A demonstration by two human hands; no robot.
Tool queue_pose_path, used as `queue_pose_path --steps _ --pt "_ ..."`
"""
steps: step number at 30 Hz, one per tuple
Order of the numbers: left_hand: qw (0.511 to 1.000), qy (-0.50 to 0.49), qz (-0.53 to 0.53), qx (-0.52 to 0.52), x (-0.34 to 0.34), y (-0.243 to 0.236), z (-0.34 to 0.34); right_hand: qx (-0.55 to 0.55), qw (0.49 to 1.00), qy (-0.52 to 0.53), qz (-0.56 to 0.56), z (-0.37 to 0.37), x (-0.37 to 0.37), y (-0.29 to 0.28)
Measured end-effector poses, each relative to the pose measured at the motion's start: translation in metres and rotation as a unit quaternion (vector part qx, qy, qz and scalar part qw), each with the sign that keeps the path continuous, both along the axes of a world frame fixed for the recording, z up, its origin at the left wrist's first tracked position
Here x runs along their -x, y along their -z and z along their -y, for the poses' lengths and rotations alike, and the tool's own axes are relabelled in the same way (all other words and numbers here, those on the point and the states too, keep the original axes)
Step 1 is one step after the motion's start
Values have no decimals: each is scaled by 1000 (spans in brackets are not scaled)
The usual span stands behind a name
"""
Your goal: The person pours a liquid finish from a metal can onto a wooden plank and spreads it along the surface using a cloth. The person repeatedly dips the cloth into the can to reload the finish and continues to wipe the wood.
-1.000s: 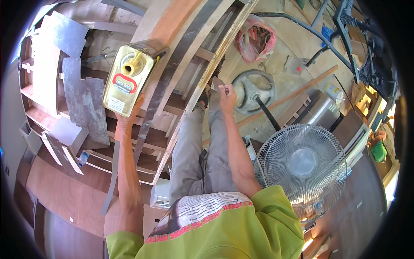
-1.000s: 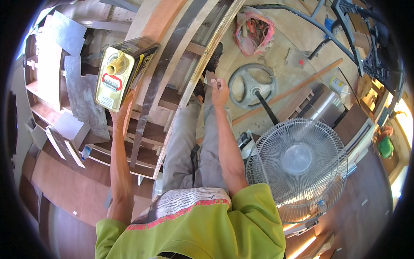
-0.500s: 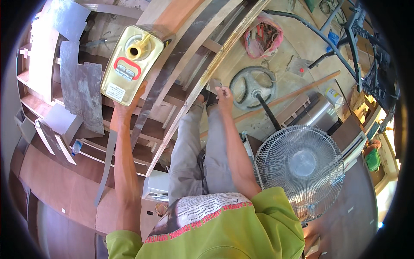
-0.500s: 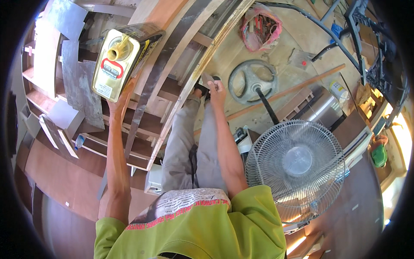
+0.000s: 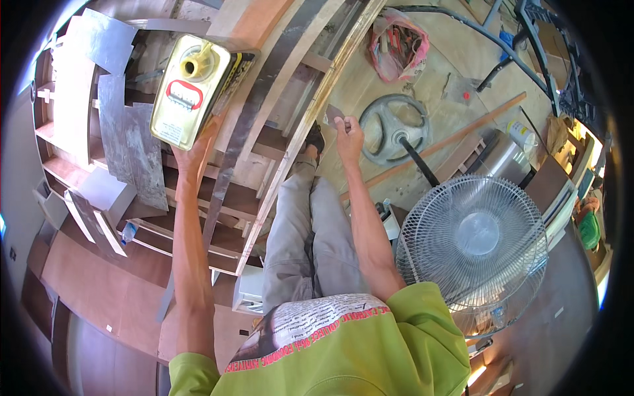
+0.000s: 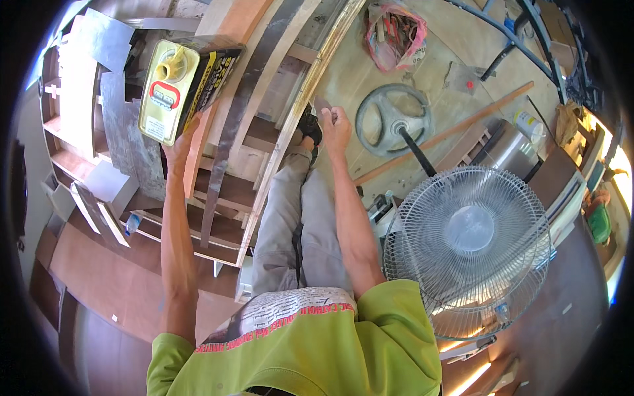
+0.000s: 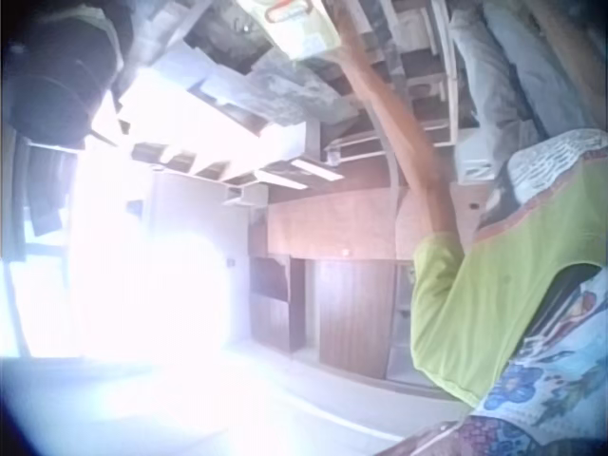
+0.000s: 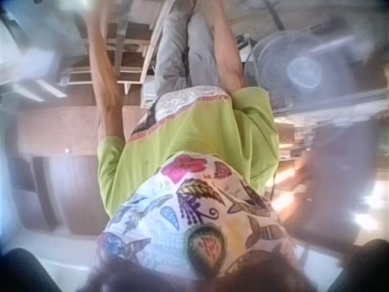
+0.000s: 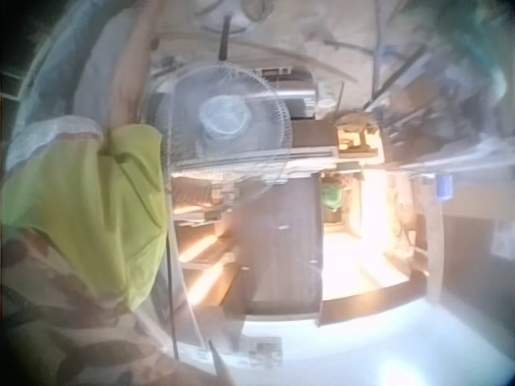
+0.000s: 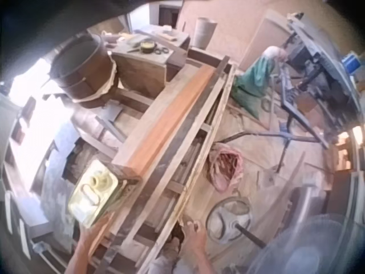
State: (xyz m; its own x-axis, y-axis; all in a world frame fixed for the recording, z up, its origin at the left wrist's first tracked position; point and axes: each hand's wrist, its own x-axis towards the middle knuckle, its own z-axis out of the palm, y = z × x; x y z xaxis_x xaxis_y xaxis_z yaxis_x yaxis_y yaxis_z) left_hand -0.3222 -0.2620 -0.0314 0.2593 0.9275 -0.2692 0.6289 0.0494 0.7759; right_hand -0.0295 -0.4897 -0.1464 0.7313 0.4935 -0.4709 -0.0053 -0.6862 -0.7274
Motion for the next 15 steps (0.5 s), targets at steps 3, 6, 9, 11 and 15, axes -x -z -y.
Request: queue_pose_path --steps 3,6,9,11,15 --pt "998 -7 13 -56 -3 4 0 -50 999 -9 -9 -2 15 -4" --pt "997 16 36 -71 -10 -2 -6 -35 996 -79 -2 -7 24 10" --pt "997 12 66 -36 -28 -20 -4 24 995 -57 83 -8 7 27" --pt "995 11 81 -48 -28 -23 -3 -12 997 -19 73 -15 -7 19" --pt "989 18 121 -77 -28 -21 -6 -116 991 -3 65 -25 -9 35"
